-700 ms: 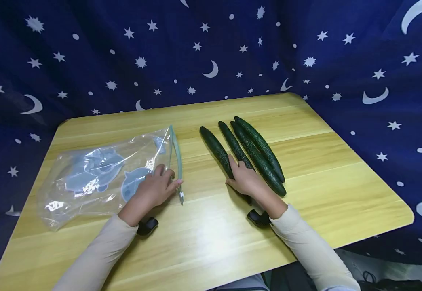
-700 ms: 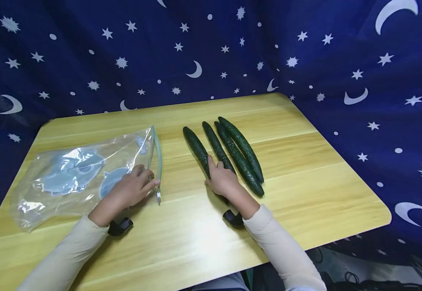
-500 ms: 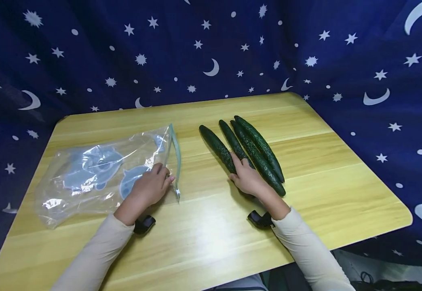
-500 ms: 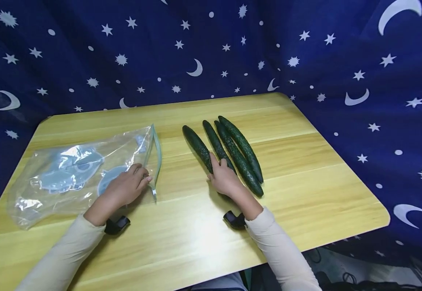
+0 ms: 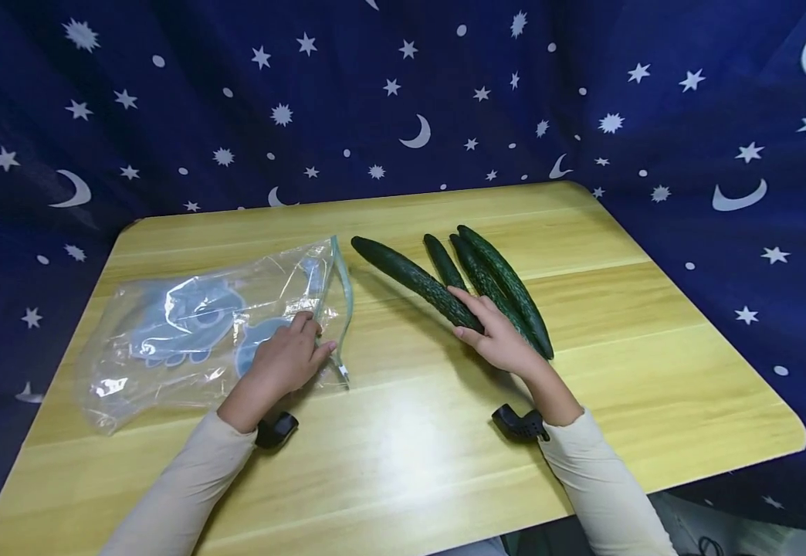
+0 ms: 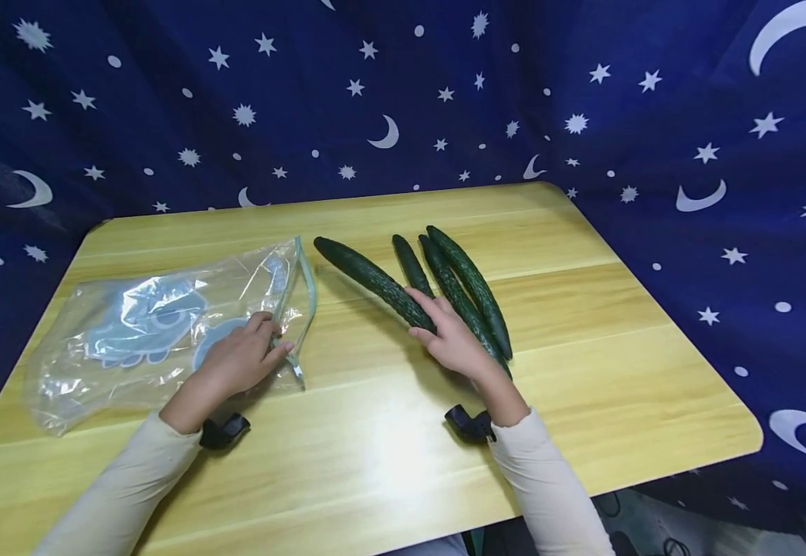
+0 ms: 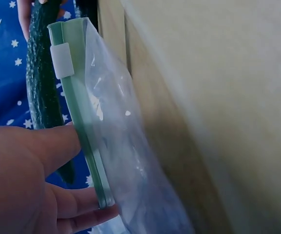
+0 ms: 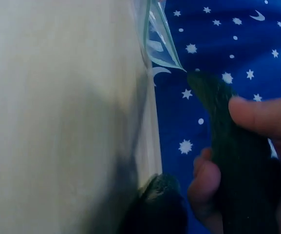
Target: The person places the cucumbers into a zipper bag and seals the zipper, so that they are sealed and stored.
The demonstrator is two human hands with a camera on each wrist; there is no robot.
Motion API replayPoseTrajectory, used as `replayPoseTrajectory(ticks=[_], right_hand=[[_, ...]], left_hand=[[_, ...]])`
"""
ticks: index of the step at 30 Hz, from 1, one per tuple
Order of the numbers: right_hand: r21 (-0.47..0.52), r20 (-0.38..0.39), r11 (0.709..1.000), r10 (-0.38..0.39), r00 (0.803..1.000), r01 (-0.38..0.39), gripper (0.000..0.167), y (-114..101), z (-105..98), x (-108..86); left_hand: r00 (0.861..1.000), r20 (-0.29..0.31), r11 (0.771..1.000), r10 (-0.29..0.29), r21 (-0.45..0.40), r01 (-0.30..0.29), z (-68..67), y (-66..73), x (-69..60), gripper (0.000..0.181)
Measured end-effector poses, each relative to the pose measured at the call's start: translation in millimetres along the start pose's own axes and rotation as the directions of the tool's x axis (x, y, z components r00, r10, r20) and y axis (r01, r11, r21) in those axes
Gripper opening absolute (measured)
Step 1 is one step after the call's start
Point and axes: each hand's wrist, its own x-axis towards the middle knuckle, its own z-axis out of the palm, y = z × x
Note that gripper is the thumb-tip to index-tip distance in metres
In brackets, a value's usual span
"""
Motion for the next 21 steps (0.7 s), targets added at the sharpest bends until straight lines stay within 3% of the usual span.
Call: replayPoseTrajectory(ticks=[6,12,21], right_hand=[[-0.006,0.100,0.996,-0.085,0.991,0.086,0.057,-1,1,-2.5],[0.005,0.204,0.989,-0.145,0.968,0.147,0.057,-3,12,0.8],[-0.098,0.249,0.990,-0.074,0.966,0.101,0.057,-1,14,6.8]], left_hand=[[1.000,0.001,1.000,0.007,-0.025,-0.007,-0.7,-1.8,-1.9,0.053],[1.000,-0.003,0.999,0.026,-0.035,-0.026,0.5,-2.2,-6.4,0.061],[0.998,-0.056,0.998,0.022,-0.061,-0.026,0.6,-0.3,-17.3,0.065]])
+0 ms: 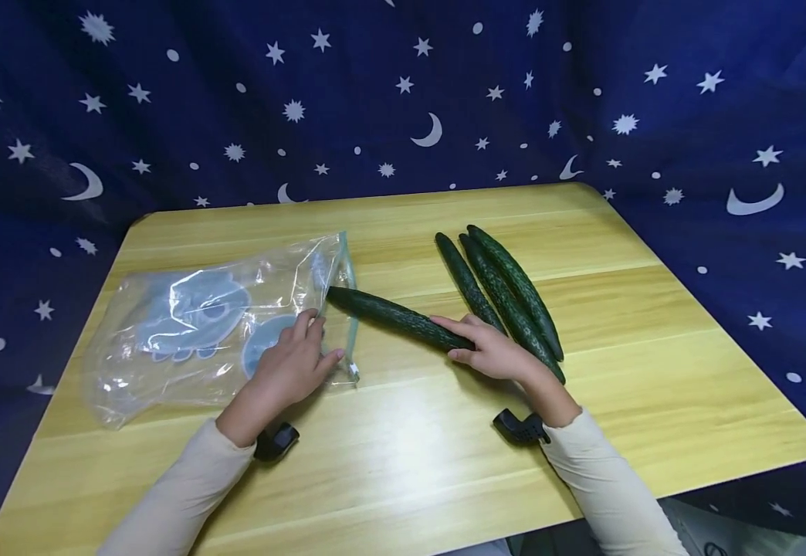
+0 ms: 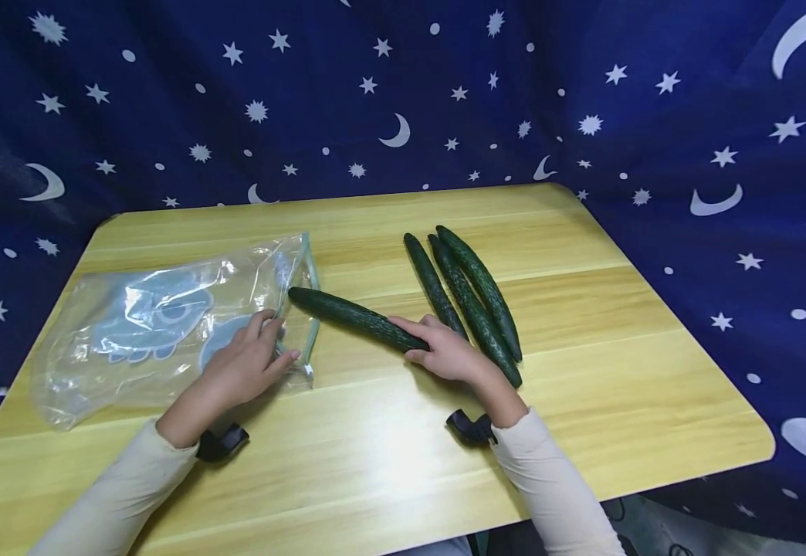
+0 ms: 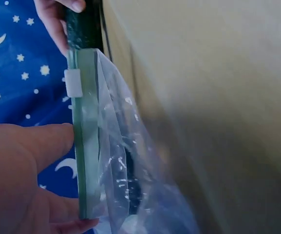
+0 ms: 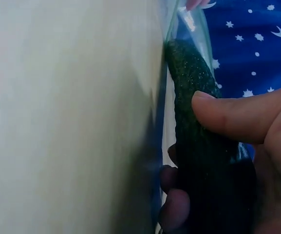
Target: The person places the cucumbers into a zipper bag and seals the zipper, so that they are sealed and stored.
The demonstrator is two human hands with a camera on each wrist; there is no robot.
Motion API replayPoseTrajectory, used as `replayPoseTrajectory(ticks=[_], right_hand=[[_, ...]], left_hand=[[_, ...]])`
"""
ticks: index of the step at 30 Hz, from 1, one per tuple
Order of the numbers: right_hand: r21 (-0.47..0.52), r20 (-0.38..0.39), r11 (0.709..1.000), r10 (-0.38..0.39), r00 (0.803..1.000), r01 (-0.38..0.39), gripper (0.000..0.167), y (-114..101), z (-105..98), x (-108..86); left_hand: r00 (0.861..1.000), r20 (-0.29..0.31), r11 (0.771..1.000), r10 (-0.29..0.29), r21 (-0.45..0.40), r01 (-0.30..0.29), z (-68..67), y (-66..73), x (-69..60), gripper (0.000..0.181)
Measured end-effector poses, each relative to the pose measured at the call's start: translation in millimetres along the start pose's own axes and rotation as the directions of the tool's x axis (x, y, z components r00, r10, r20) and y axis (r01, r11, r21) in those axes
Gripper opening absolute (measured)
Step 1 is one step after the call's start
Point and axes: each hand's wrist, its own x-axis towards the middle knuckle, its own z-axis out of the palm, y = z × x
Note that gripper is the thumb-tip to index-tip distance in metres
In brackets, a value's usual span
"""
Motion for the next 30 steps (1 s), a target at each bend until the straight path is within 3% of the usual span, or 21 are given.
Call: replayPoseTrajectory(ticks=[6,13,16,21,26,30], right_hand=[[-0.039,0.031,0.999,0.036,0.999,-0.034,0.058,4,-4,1.0],[-0.085,0.018,0.988,0.133,0.991,-0.131,0.067,4,-11,-2.8],[-0.067,-0.034,0.988,0.138,0.990,-0.140,0.063,6,-14,-6.1],[0.035,-0.119,0.998,0.046,0.992,-0.042,0.051,8,-15,-8.4],[0.105,-0.094,0.994,0.033,0.995,-0.023,0.050,0,-13,0.4],[0.107,-0.065,0.994,0.027,0.998,-0.020,0.051,-10,-10,16.7]], left_hand=[[0.995,-0.097,1.000,0.019,0.021,-0.017,-7.2,5.8,-7.4,0.068],[0.974,-0.219,0.998,0.056,0.045,-0.047,-12.1,8.5,-14.9,0.068],[0.972,-0.222,0.996,0.081,0.062,-0.069,-8.1,8.1,-17.0,0.068],[0.975,-0.191,0.991,0.112,0.091,-0.096,0.4,7.4,-18.9,0.067],[0.978,-0.159,0.988,0.133,0.103,-0.117,3.5,10.0,-19.9,0.066],[0.975,-0.159,0.984,0.156,0.113,-0.139,6.0,14.5,-20.6,0.066]])
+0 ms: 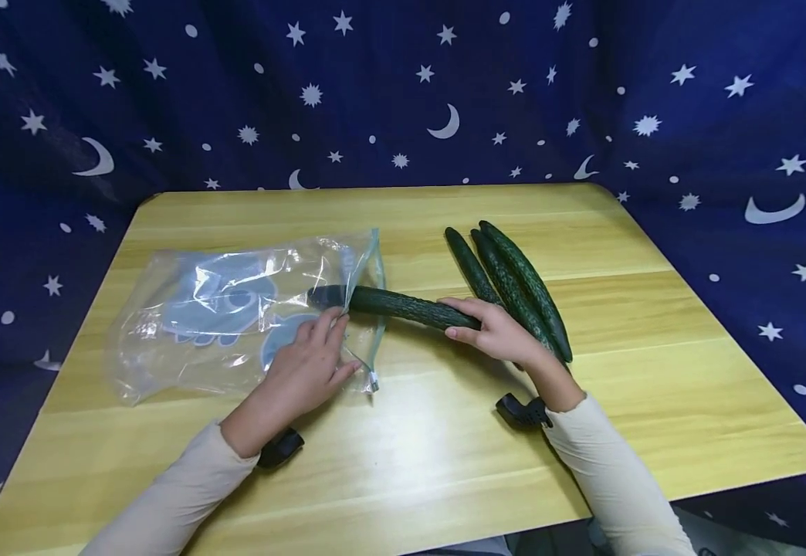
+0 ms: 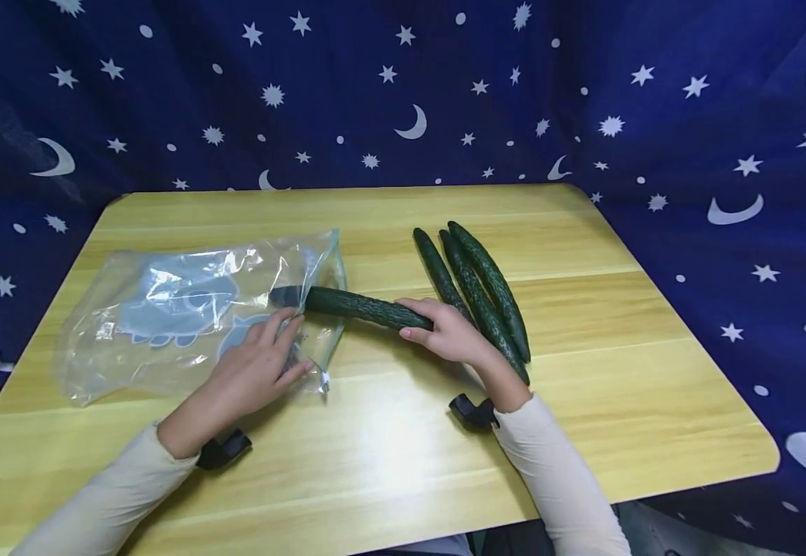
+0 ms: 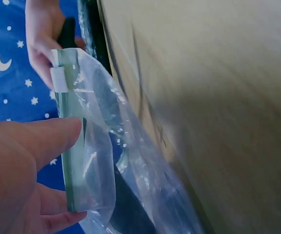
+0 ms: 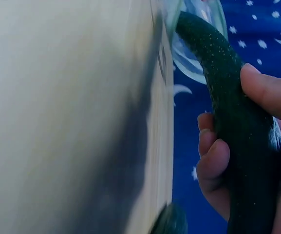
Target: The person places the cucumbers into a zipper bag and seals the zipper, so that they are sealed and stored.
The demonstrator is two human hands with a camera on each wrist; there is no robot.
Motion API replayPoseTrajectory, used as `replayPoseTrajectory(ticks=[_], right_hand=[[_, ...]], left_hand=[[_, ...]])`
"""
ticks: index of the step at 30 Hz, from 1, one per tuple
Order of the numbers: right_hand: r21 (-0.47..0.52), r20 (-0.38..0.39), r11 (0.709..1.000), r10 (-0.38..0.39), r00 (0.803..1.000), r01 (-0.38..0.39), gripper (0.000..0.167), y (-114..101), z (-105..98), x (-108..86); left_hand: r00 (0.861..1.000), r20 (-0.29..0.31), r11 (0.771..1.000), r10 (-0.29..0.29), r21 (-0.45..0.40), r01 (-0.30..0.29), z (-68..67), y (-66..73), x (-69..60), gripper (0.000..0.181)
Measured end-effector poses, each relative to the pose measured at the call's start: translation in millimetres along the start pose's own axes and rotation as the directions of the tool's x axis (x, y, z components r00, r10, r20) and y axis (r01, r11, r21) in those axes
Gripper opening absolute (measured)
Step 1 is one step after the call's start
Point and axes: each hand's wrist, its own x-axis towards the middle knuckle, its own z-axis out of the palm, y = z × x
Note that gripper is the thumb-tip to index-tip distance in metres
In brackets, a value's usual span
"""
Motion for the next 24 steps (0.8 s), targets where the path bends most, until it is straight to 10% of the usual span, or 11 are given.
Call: replayPoseTrajectory(ticks=[24], right_hand=[[0.129,0.186,0.992,-0.016,0.982,-0.008,0.049,-43,25,83.9]], left_hand=[[0.999,0.033,0.999,0.032,0.004,-0.032,-7.9,7.9,-1.5,0.067]])
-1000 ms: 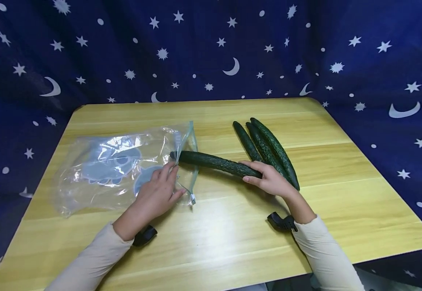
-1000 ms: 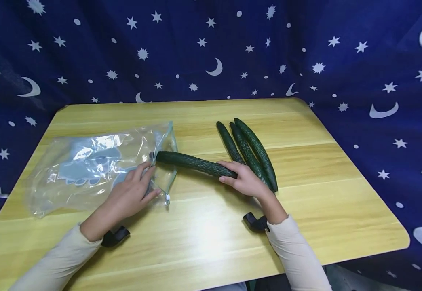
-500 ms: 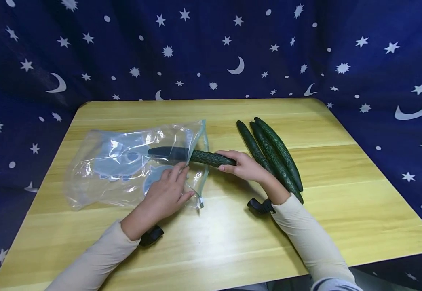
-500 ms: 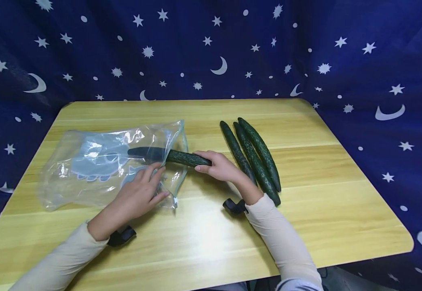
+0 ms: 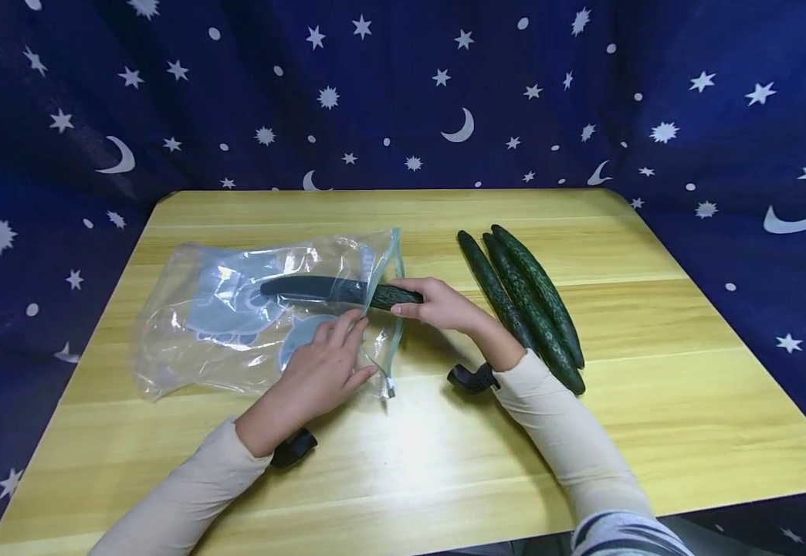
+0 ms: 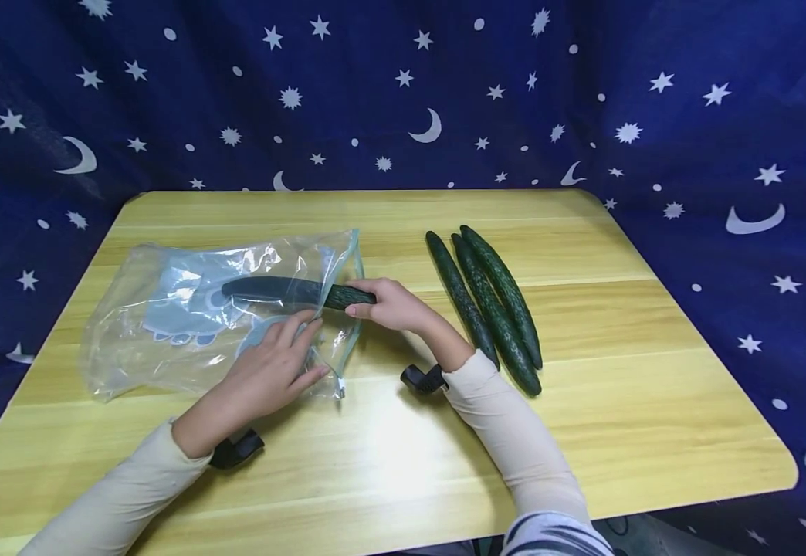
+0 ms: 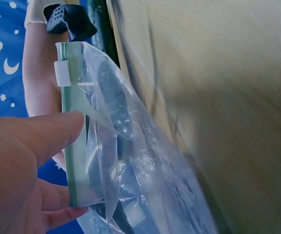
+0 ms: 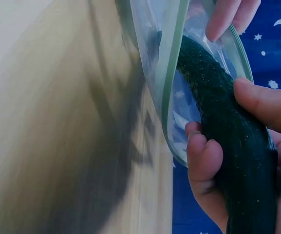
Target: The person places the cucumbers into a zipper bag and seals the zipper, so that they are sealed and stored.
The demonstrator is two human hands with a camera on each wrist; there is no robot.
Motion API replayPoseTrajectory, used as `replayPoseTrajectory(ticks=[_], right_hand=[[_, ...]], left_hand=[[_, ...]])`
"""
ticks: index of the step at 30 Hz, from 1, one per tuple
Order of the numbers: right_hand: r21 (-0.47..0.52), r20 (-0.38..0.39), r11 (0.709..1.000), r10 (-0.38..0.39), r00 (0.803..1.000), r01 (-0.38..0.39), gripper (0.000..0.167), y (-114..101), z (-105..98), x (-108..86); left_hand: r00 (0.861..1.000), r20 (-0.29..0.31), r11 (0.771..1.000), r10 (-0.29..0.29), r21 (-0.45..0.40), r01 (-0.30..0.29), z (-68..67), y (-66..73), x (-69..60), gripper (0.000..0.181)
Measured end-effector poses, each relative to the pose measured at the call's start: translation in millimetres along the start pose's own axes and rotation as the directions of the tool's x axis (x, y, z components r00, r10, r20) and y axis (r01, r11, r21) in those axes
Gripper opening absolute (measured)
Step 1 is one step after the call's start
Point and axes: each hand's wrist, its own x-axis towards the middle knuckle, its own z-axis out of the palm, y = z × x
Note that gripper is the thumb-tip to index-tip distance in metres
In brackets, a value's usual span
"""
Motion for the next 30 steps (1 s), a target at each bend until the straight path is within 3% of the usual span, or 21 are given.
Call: replayPoseTrajectory(ticks=[8,15,22,30], right_hand=[[0.053,0.061,0.999,-0.012,0.998,0.009,0.043,-4,1,13.2],[0.105,0.090,0.994,-0.025,0.996,0.016,0.014,-4,5,28.5],[0.115,0.072,0.990,-0.093,0.993,0.085,0.048,-6,9,48.4],[0.026,0.020,0.982,-0.190,0.982,0.189,0.052,-11,13,72.6]], left_hand=[[0.999,-0.030,0.999,0.011,0.030,-0.010,0.6,0.6,0.1,0.068],[0.999,-0.017,0.999,0.027,0.028,-0.027,-1.8,3.3,-0.4,0.067],[0.999,-0.029,1.000,0.031,-0.001,-0.031,-6.7,6.6,-1.1,0.066],[0.999,-0.033,1.000,0.019,-0.009,-0.019,-13.7,7.0,-3.6,0.066]])
